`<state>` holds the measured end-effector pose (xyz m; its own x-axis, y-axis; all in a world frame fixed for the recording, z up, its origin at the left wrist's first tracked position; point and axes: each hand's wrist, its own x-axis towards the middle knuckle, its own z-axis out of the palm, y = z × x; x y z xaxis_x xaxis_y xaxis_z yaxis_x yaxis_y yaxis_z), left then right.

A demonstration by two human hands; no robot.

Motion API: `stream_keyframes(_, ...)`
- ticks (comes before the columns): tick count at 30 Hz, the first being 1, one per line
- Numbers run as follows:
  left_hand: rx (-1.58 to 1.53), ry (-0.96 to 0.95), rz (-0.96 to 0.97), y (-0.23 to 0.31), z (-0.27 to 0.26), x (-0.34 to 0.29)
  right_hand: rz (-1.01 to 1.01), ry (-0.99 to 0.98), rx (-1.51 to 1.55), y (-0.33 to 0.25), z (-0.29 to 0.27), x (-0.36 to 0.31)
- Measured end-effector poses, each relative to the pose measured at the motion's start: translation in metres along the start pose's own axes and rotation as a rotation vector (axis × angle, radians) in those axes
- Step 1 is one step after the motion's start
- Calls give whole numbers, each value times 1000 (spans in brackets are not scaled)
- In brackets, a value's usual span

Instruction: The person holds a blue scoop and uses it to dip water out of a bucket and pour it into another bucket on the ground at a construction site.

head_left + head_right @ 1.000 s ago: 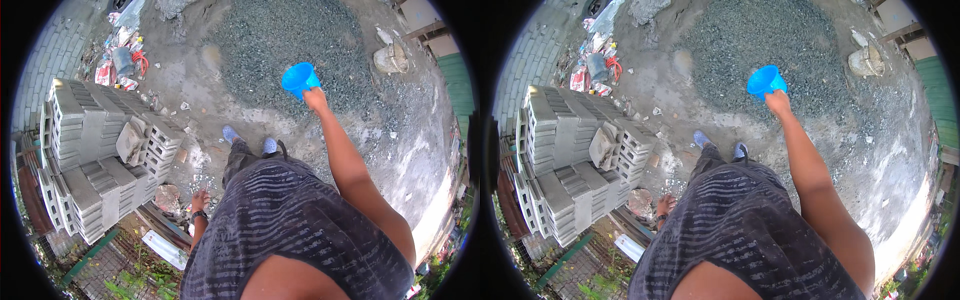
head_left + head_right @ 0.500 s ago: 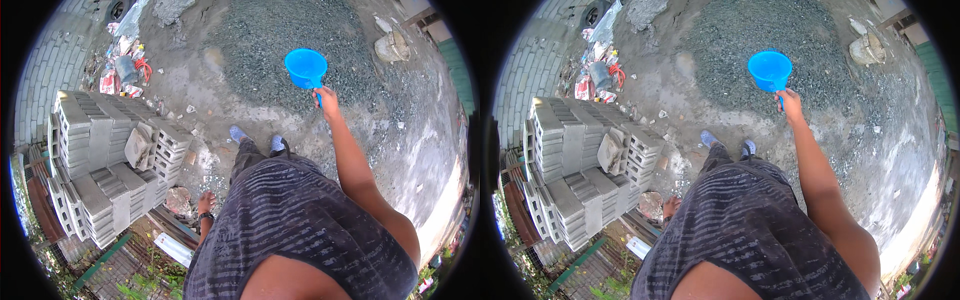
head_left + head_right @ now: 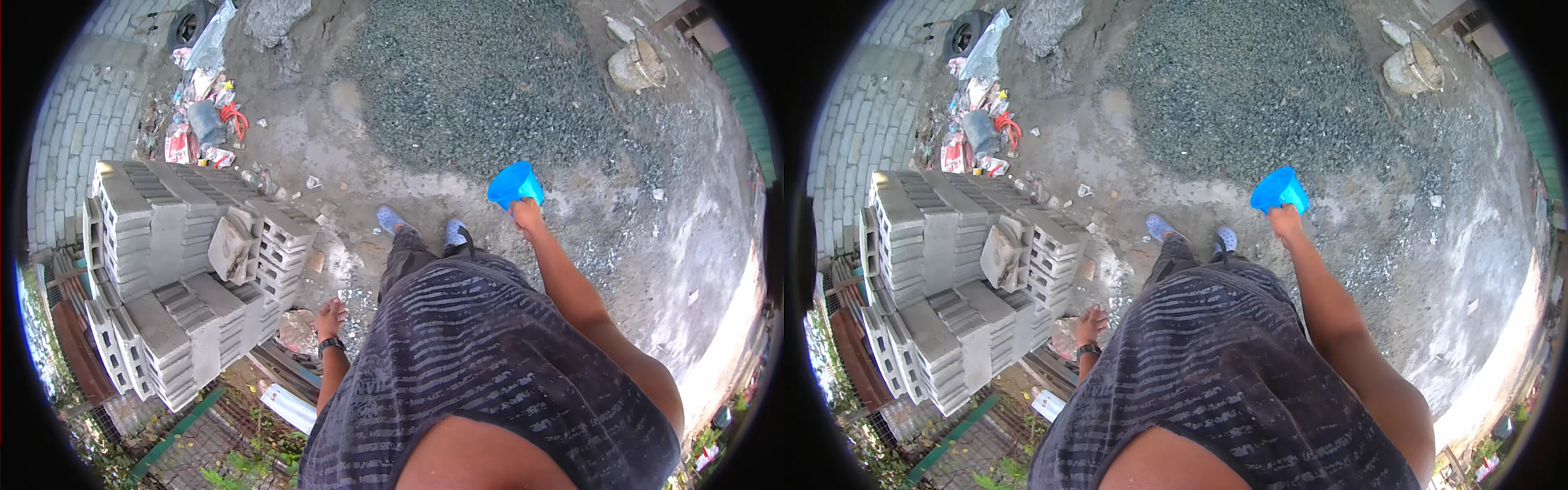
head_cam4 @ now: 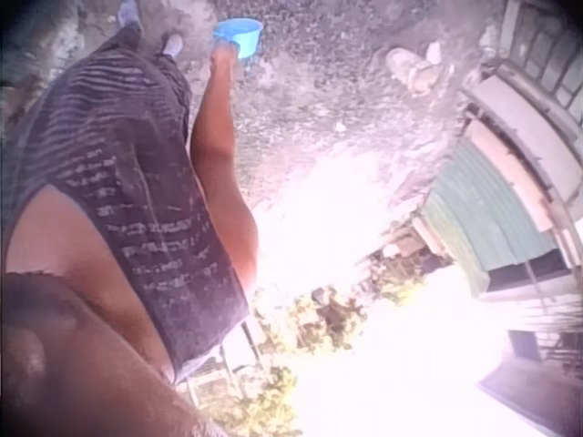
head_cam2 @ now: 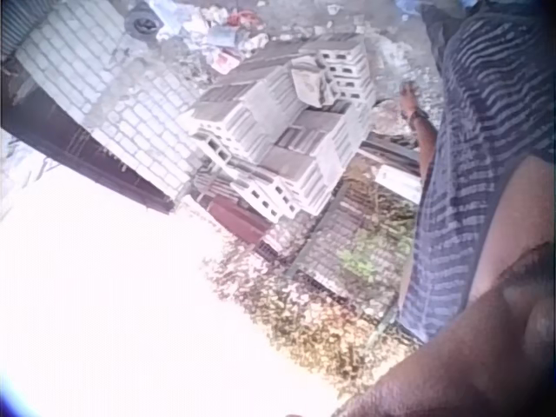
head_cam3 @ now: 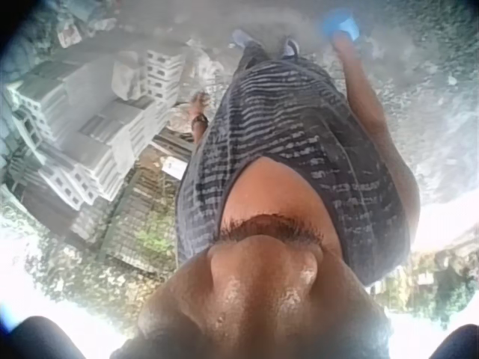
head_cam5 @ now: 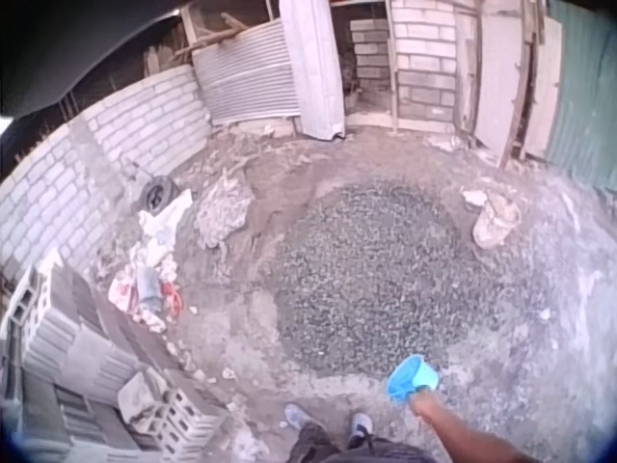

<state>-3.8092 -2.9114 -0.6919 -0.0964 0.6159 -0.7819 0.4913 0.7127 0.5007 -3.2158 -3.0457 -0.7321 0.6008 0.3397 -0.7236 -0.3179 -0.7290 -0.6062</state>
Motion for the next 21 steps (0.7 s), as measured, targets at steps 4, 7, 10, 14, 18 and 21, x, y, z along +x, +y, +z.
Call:
stream_keyframes(4, 0, -15, -32, -10, -1, -17, -207, -2, 23, -68, 23, 22)
stream_keyframes(7, 16, 14, -12, -25, 4, -24, -196, -139, 165, -134, 13, 6)
stream_keyframes(10, 32, 27, 12, -36, 7, -36, -267, -186, 366, -163, 3, -2)
stream_keyframes(14, 249, 12, 26, -39, 9, -48, -321, -238, 520, -161, -20, -4)
stream_keyframes(18, 341, -85, 211, -66, -3, -22, -270, -221, 570, -116, -43, -5)
stream_keyframes(21, 197, -77, 137, -55, 6, -8, -112, -133, 548, -66, -58, -5)
